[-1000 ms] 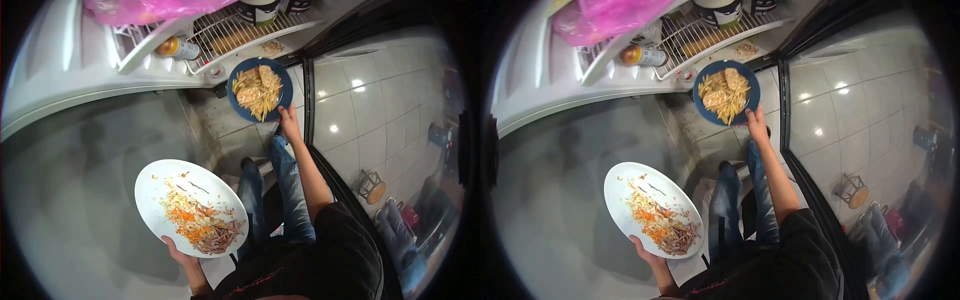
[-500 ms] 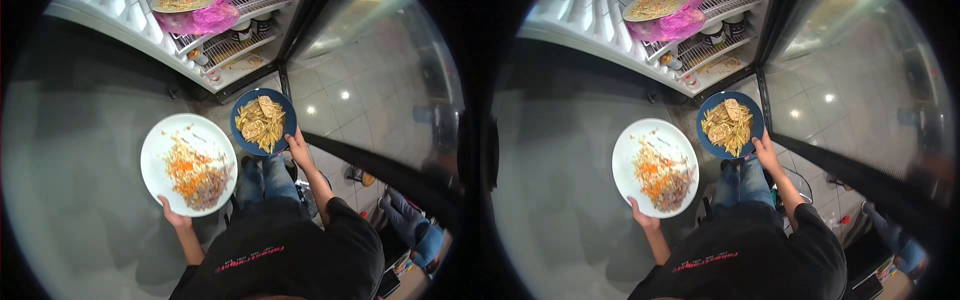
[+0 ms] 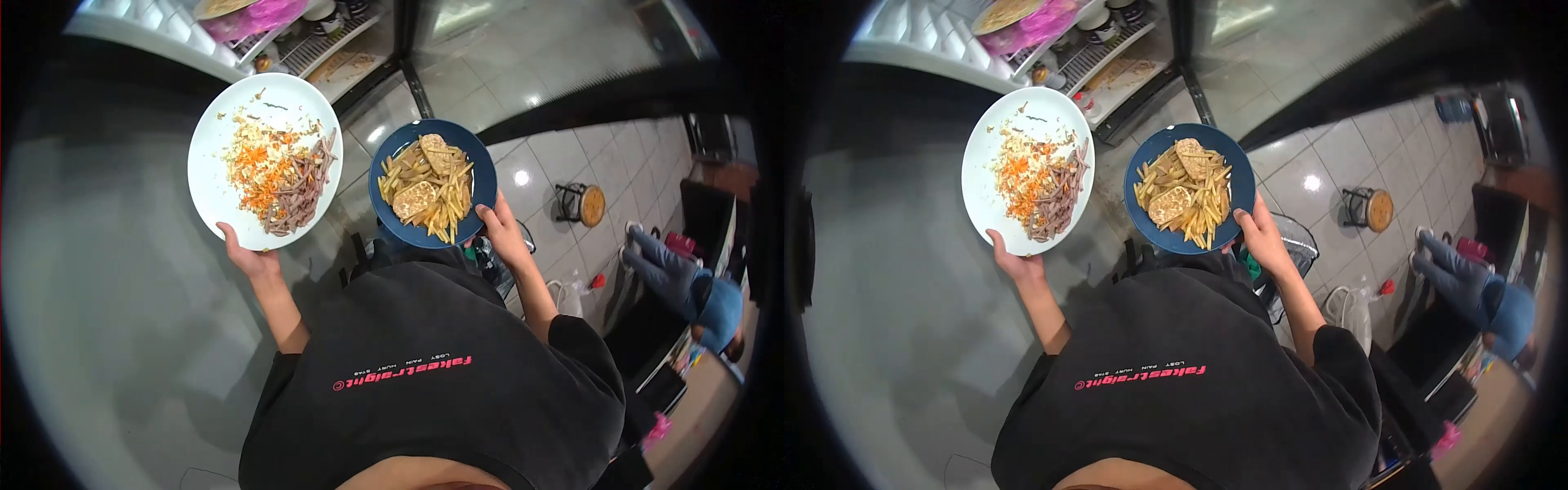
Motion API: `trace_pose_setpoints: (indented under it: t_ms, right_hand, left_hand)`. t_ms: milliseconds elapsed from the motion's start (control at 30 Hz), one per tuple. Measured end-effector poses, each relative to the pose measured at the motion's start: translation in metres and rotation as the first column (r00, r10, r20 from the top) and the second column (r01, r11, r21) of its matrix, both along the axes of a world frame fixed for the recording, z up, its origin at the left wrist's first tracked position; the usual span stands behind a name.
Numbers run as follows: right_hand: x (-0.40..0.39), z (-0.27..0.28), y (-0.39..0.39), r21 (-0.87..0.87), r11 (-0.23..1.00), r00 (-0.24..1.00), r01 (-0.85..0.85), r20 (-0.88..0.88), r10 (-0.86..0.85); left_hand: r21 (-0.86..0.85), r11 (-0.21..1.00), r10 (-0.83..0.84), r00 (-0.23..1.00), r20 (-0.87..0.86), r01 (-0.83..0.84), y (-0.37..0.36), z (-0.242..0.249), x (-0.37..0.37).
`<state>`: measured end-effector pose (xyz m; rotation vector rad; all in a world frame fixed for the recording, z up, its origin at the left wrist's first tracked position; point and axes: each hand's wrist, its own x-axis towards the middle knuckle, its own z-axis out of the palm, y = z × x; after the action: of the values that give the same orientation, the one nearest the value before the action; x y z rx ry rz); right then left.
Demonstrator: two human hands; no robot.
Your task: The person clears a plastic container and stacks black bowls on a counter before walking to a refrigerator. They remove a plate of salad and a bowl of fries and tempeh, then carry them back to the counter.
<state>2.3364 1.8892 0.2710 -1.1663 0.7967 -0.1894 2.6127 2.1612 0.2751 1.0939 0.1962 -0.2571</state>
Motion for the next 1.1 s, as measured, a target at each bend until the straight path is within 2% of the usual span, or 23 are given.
trace_pose_setpoints:
  t_ms: [167,267,367,433,600,667,733,900,933,1100]
  right_hand:
    - [-0.037,0.023,0.030,-0.021,0.992,0.992,0.121,-0.021,-0.122]
    - [-0.052,0.031,0.043,-0.001,0.986,0.986,0.168,-0.020,-0.168]
    - [-0.064,0.031,0.055,-0.018,0.985,0.984,0.170,-0.040,-0.171]
    - [-0.070,0.031,0.064,0.020,0.949,0.949,0.314,0.003,-0.315]
    - [-0.097,0.040,0.058,-0.014,0.931,0.931,0.364,-0.004,-0.364]
    - [-0.109,0.044,0.059,-0.059,0.894,0.896,0.444,0.006,-0.445]
    - [-0.125,0.034,0.040,-0.043,0.893,0.894,0.447,0.017,-0.447]
    - [-0.148,0.042,0.035,-0.125,0.807,0.817,0.576,0.059,-0.574]
    - [-0.150,0.035,0.005,-0.085,0.819,0.823,0.568,0.062,-0.565]
    - [-0.148,0.021,-0.021,-0.131,0.788,0.799,0.601,0.136,-0.586]
  left_hand:
    - [-0.058,0.989,-0.134,0.990,0.038,0.136,0.001,0.011,0.006]
    - [0.004,0.985,-0.172,0.981,0.089,0.172,0.004,0.011,0.010]
    - [-0.003,0.977,-0.210,0.975,0.075,0.211,0.006,0.013,0.015]
    - [-0.008,0.971,-0.239,0.968,0.073,0.240,0.006,0.017,0.015]
    - [-0.014,0.958,-0.284,0.956,0.071,0.286,0.009,0.021,0.021]
    - [-0.025,0.951,-0.307,0.949,0.070,0.309,0.011,0.021,0.021]
    - [0.047,0.968,-0.251,0.965,0.071,0.248,0.003,0.031,0.010]
    - [0.039,0.963,-0.268,0.959,0.086,0.266,0.003,0.035,0.007]
    - [0.082,0.968,-0.245,0.964,0.101,0.237,-0.006,0.046,-0.002]
    - [0.075,0.970,-0.239,0.962,0.134,0.230,-0.002,0.032,-0.002]
